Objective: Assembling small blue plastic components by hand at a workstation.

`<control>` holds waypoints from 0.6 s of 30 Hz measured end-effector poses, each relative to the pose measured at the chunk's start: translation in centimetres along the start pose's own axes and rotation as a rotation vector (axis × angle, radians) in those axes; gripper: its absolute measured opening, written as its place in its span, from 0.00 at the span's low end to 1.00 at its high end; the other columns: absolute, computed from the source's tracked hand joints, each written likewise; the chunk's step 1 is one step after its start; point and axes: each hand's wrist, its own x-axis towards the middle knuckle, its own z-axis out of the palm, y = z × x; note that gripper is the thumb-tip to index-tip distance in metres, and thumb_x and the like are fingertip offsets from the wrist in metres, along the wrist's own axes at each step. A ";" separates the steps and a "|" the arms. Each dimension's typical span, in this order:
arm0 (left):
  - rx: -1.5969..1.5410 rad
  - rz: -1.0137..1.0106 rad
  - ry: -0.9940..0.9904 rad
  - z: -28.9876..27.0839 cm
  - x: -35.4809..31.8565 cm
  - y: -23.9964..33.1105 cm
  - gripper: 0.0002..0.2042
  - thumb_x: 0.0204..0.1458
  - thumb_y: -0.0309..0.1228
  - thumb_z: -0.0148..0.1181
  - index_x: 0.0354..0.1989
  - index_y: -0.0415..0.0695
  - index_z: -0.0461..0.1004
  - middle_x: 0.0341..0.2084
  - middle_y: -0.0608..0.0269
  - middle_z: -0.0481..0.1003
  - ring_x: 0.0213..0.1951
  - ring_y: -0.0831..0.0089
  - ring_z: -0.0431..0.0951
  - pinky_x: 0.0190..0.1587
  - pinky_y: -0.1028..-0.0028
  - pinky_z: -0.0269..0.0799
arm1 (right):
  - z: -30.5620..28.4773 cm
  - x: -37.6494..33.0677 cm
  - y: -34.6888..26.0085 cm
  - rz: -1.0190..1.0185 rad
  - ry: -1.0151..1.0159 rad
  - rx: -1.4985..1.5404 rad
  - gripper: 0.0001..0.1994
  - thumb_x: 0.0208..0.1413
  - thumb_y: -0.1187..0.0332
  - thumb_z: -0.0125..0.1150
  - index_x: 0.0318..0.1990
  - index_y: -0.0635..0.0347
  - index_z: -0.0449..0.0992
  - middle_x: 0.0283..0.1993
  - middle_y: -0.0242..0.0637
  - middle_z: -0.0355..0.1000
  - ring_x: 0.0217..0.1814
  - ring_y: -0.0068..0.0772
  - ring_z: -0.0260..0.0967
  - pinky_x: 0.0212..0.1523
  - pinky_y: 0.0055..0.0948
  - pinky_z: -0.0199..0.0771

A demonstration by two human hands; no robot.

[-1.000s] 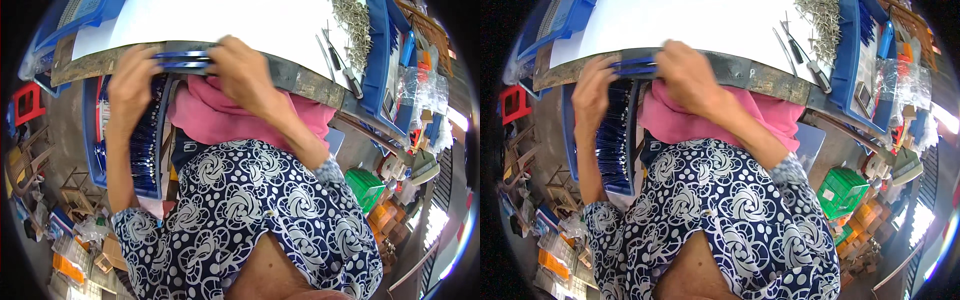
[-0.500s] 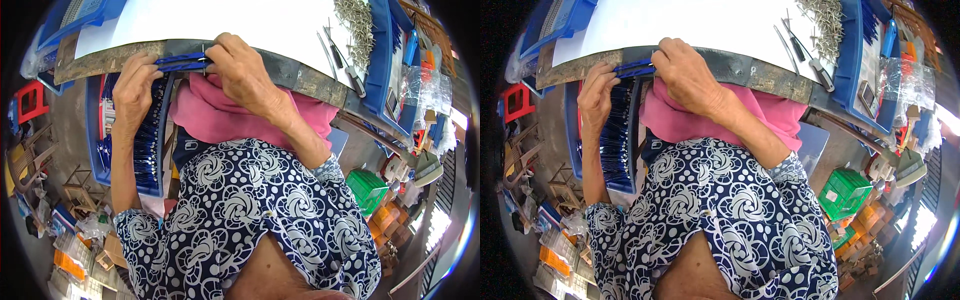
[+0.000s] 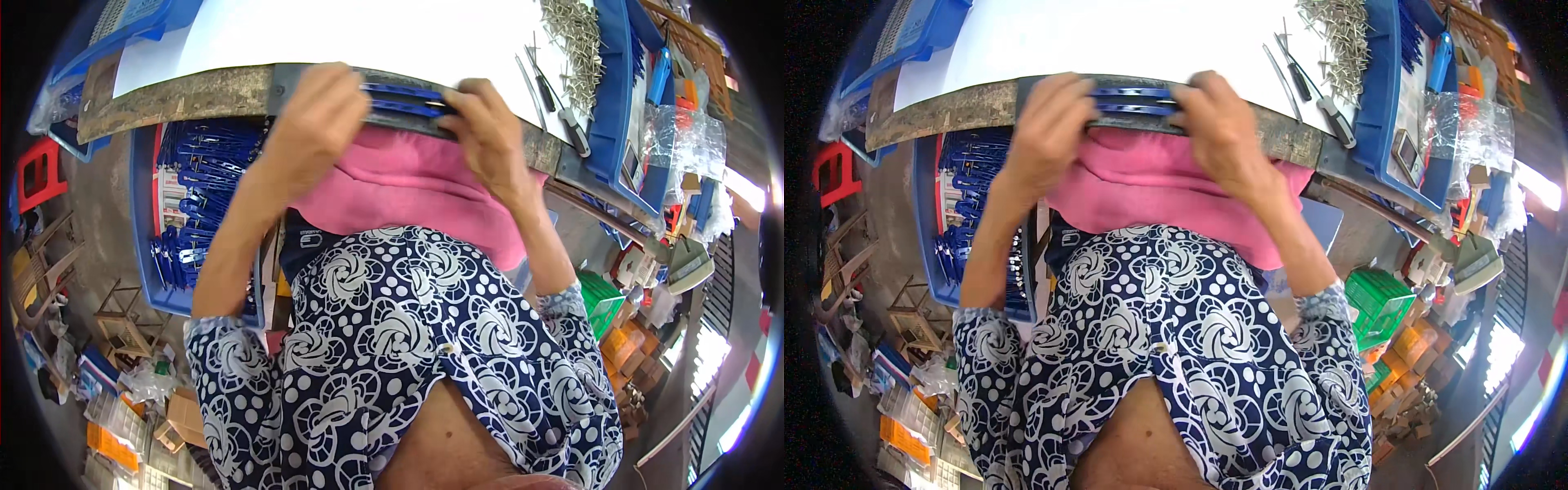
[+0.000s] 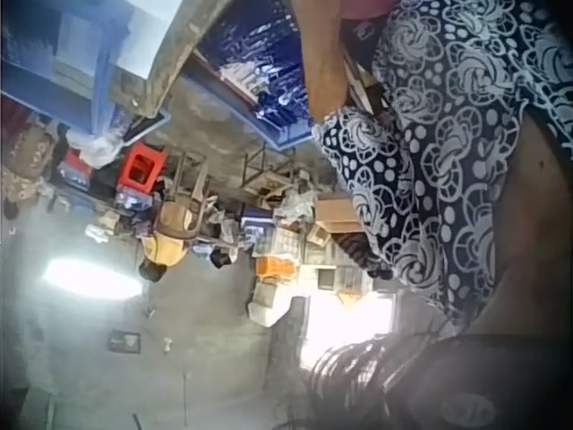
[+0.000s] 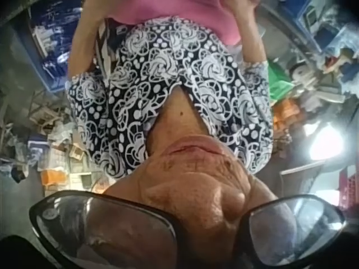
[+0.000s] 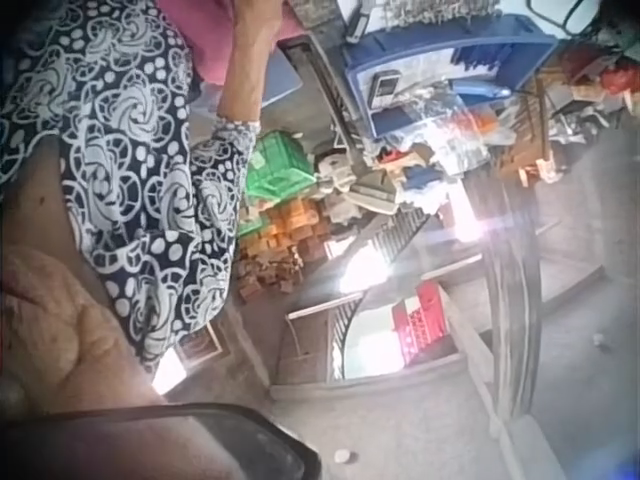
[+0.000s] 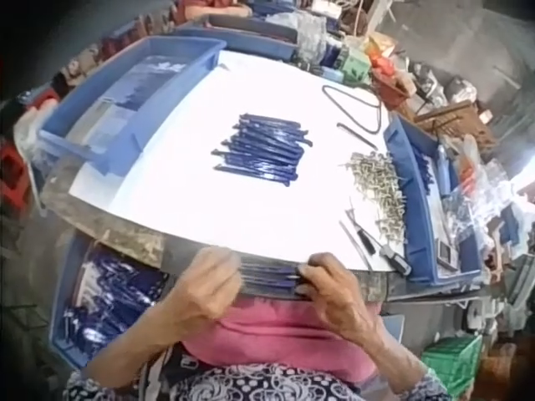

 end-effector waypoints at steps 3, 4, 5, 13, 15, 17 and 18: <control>0.088 -0.175 -0.008 -3.9 -3.0 -2.1 0.06 0.37 0.15 0.53 0.26 0.35 0.69 0.36 0.51 0.72 0.43 0.54 0.71 0.47 0.62 0.67 | 4.0 3.2 -2.1 -0.096 -0.025 0.138 0.12 0.40 0.82 0.58 0.36 0.66 0.70 0.30 0.43 0.64 0.29 0.42 0.67 0.27 0.33 0.69; 0.101 -0.193 0.003 -4.9 -3.5 -2.9 0.05 0.37 0.15 0.54 0.25 0.35 0.70 0.33 0.52 0.73 0.42 0.54 0.72 0.45 0.62 0.68 | 5.2 4.5 -3.2 -0.173 0.032 0.102 0.08 0.40 0.81 0.56 0.31 0.66 0.68 0.29 0.43 0.62 0.28 0.44 0.65 0.27 0.35 0.68; 0.109 -0.237 -0.057 -6.5 -3.5 -3.0 0.05 0.38 0.15 0.55 0.26 0.34 0.70 0.33 0.51 0.73 0.41 0.54 0.72 0.45 0.62 0.67 | 6.3 5.4 -3.9 -0.230 0.062 0.099 0.06 0.41 0.79 0.54 0.29 0.65 0.66 0.29 0.43 0.62 0.29 0.45 0.63 0.27 0.36 0.66; 0.050 -0.012 -0.005 -1.2 0.0 0.2 0.05 0.37 0.21 0.53 0.25 0.35 0.67 0.32 0.52 0.69 0.43 0.57 0.70 0.48 0.64 0.66 | 0.1 1.2 -0.7 -0.077 -0.011 -0.049 0.14 0.38 0.83 0.61 0.36 0.66 0.70 0.34 0.43 0.66 0.34 0.42 0.67 0.32 0.31 0.70; -0.003 0.031 -0.021 0.7 1.3 0.8 0.06 0.36 0.22 0.53 0.24 0.35 0.66 0.31 0.53 0.68 0.42 0.58 0.69 0.47 0.64 0.66 | -1.5 -0.1 0.2 -0.011 -0.024 -0.033 0.14 0.38 0.83 0.61 0.37 0.67 0.70 0.35 0.42 0.66 0.34 0.40 0.67 0.32 0.29 0.70; -0.034 0.058 -0.034 1.0 1.5 0.6 0.06 0.36 0.21 0.53 0.24 0.35 0.65 0.31 0.53 0.68 0.42 0.58 0.69 0.47 0.64 0.66 | -1.7 -0.2 0.3 0.007 -0.025 -0.070 0.14 0.39 0.83 0.61 0.37 0.67 0.70 0.35 0.42 0.66 0.34 0.39 0.68 0.32 0.29 0.70; -0.019 0.032 -0.017 0.2 0.9 0.3 0.05 0.36 0.21 0.52 0.24 0.36 0.65 0.30 0.53 0.68 0.42 0.57 0.69 0.47 0.63 0.66 | -1.1 0.3 0.1 -0.018 -0.031 -0.024 0.14 0.39 0.83 0.60 0.38 0.67 0.70 0.35 0.42 0.66 0.34 0.39 0.68 0.32 0.29 0.70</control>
